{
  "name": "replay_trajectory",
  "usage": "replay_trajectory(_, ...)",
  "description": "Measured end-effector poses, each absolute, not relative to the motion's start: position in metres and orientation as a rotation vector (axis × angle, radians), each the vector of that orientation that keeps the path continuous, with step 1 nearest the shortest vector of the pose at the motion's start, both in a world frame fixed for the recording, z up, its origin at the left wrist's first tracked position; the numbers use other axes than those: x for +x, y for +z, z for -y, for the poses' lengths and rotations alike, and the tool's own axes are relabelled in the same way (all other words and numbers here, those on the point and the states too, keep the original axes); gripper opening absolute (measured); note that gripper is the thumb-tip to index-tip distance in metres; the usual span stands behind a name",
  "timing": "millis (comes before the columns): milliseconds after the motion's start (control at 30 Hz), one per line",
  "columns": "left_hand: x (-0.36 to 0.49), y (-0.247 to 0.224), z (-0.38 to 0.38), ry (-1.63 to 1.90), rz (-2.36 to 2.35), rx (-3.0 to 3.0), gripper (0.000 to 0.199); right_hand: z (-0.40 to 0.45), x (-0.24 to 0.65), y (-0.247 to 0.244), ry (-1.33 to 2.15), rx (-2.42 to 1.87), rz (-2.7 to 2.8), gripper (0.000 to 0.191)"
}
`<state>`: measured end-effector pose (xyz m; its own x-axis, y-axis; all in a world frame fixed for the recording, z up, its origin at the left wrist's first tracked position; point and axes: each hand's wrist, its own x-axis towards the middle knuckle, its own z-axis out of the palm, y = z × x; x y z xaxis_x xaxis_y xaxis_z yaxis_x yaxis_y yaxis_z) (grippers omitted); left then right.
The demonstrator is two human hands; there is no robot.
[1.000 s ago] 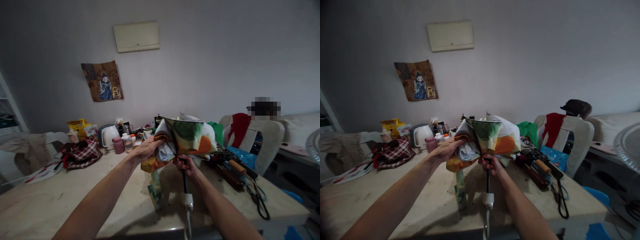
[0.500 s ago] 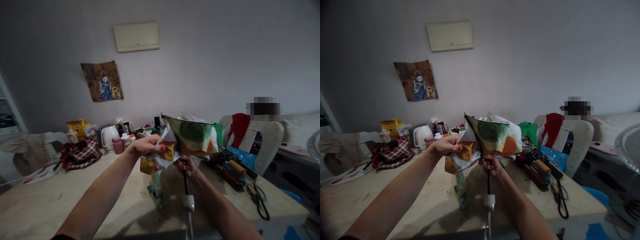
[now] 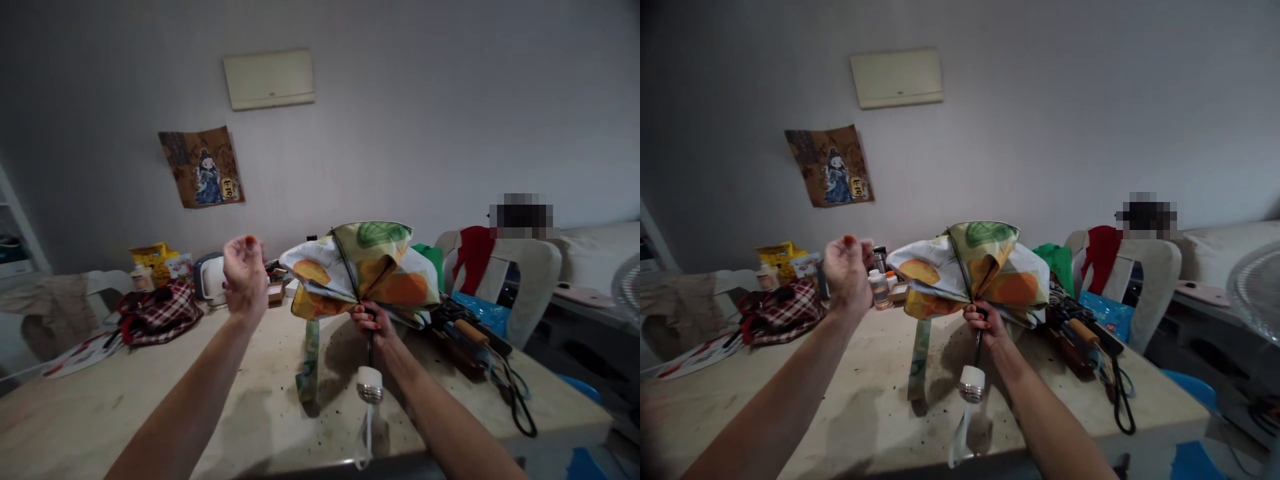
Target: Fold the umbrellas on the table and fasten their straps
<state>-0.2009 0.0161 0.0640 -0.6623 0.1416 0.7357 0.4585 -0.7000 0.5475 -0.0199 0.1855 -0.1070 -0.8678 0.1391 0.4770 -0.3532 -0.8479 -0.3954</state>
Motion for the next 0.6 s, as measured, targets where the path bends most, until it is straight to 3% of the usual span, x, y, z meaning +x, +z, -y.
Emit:
replay_trajectory(133,-0.178,0.007,-0.014,-2.006,1.666,-1.565,0.035,-0.185,-0.018,-0.105,2.674,0.648,0.659,0.017)
replay_trajectory(233,-0.162,-0.013,-0.03,-2.012,1.857,-1.54,0.03,-0.184,-0.017,-0.107,2.659,0.574,0.67,0.016)
replay_trajectory(400,-0.15,-0.01,-0.06,-2.363,1.833,-1.094,0.022,-0.185,-0.02,-0.111,2.648,0.519,0.735,0.018)
replay_trajectory(500,-0.151,-0.008,-0.058,-2.313,1.692,-1.145,0.008,-0.185,-0.02,-0.11,2.634,0.522,0.729,0.019)
replay_trajectory(600,-0.157,-0.01,-0.047,-2.152,1.606,-1.181,0.021,-0.184,-0.019,-0.108,2.599,0.531,0.692,0.019)
